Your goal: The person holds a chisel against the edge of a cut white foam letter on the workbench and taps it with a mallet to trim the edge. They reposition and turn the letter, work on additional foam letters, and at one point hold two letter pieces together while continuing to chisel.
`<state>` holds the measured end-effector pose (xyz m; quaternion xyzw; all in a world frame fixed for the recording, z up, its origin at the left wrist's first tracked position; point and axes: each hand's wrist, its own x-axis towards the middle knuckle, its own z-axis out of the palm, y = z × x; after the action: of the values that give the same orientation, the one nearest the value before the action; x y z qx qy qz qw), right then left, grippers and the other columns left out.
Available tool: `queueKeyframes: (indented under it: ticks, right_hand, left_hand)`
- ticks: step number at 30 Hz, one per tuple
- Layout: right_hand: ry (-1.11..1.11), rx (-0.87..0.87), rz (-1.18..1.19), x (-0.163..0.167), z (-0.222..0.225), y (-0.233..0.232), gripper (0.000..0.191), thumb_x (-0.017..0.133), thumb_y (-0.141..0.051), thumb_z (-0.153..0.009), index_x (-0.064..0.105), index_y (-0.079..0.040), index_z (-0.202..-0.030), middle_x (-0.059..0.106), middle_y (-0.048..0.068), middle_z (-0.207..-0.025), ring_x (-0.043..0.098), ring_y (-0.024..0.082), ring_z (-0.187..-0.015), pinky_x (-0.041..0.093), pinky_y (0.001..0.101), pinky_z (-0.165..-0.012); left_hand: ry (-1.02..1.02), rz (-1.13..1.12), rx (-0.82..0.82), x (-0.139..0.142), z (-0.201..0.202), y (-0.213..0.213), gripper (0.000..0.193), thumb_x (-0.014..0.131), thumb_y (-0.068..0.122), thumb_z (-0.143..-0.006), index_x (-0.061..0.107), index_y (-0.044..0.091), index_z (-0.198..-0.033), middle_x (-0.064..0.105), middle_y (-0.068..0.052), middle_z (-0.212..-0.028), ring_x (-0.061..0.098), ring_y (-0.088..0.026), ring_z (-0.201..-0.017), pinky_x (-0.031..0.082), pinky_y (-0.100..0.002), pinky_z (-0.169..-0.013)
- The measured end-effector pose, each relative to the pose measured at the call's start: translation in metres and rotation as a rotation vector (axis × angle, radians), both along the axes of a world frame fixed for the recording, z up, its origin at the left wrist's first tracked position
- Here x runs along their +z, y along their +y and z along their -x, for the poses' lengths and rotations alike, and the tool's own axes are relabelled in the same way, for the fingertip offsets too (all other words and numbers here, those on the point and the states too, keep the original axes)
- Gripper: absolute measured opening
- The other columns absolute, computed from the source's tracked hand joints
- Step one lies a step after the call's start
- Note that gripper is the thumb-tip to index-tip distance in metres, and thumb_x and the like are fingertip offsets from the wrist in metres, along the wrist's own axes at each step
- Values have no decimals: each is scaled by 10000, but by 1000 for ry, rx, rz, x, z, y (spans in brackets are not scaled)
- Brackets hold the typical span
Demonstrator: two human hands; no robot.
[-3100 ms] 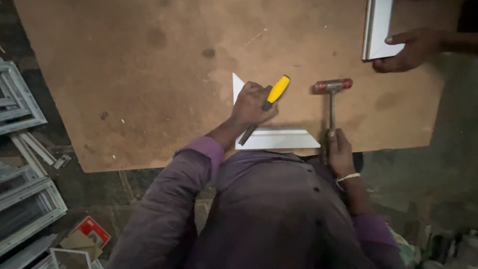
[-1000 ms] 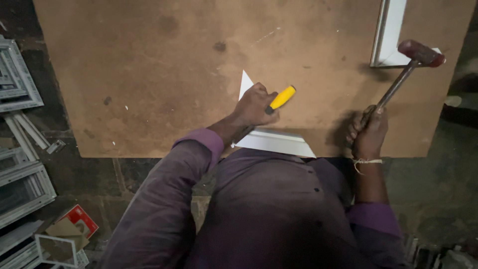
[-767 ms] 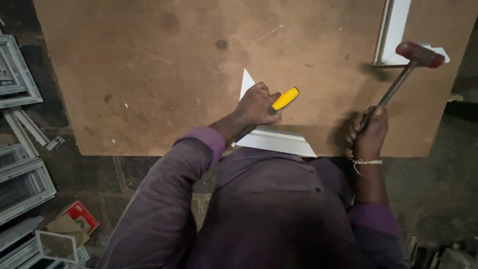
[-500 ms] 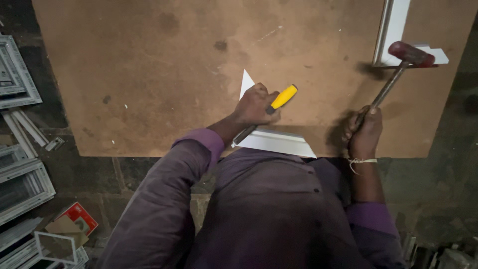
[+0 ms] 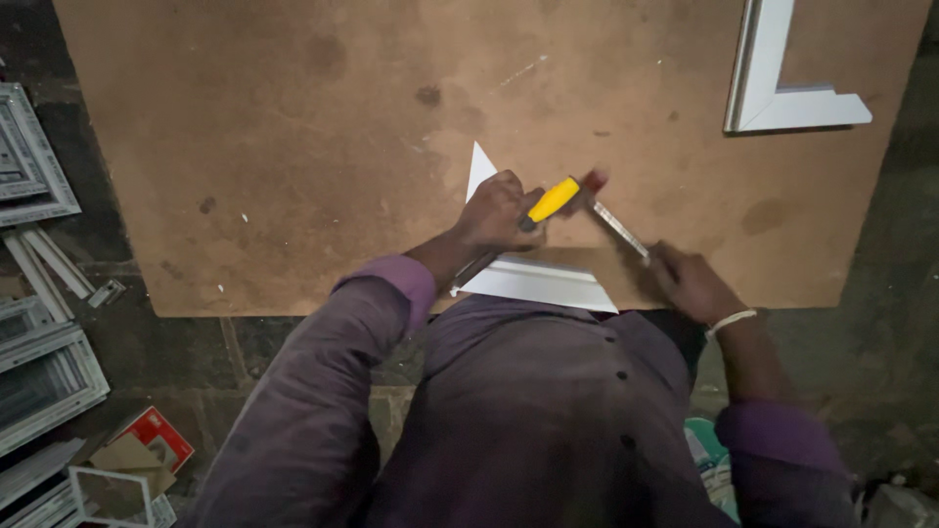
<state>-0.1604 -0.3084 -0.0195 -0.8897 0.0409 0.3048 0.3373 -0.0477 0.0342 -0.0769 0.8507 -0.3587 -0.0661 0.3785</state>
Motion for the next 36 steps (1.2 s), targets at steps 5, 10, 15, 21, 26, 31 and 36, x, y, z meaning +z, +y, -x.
queueKeyframes:
  ticks: [5,10,15,21,26,31,36]
  right_hand:
    - [40,-511,-251,-6,6,16,425,452,-434,-1123,510,-39,-980,552,102,-659,524,189,-518,432,332,-465]
    - [-148,-983,-775,-17,2,37,378,431,-442,-1167,496,-101,-1017,491,25,-658,456,132,-464,372,298,-410]
    - [51,-231,-206,13,13,15,406,426,-464,-1075,547,-78,-1031,514,53,-611,518,188,-435,440,329,-432]
    - [-130,-1016,-613,3,15,16,388,431,-530,-1134,508,-156,-1066,460,5,-693,420,128,-491,336,292,-425]
    - [-114,-1238,-720,-16,17,9,360,449,-526,-1107,510,-175,-1049,410,-8,-652,367,114,-469,290,286,-403]
    - [-270,-1053,-563,-11,29,9,391,461,-516,-1162,492,-138,-1066,438,5,-719,386,127,-517,325,316,-435]
    - [-369,-997,-666,-4,22,22,378,440,-498,-1146,475,-133,-1057,429,4,-661,407,134,-479,322,307,-428]
  left_hand:
    - [-1,-12,14,-8,3,0,564,732,360,-696,728,0,-1131,671,-132,-748,636,-311,-819,532,-428,-778]
    - [86,-105,4,-2,2,2,556,742,414,-717,728,35,-1123,673,-138,-740,643,-326,-851,522,-447,-757]
    - [159,-250,-177,10,-1,-1,512,750,432,-698,728,54,-1044,673,-131,-711,641,-331,-869,535,-443,-777]
    - [69,-81,30,11,2,4,453,753,372,-716,744,55,-1038,654,-147,-732,631,-339,-786,514,-456,-690]
    - [90,-26,30,11,-3,4,382,734,366,-708,730,74,-955,639,-132,-691,631,-327,-758,523,-447,-703]
    - [58,-66,-10,7,-1,2,370,741,367,-724,717,70,-942,620,-121,-654,627,-324,-738,526,-450,-716]
    - [61,-79,-5,6,0,3,392,737,384,-718,718,71,-953,620,-129,-656,632,-333,-727,521,-456,-697]
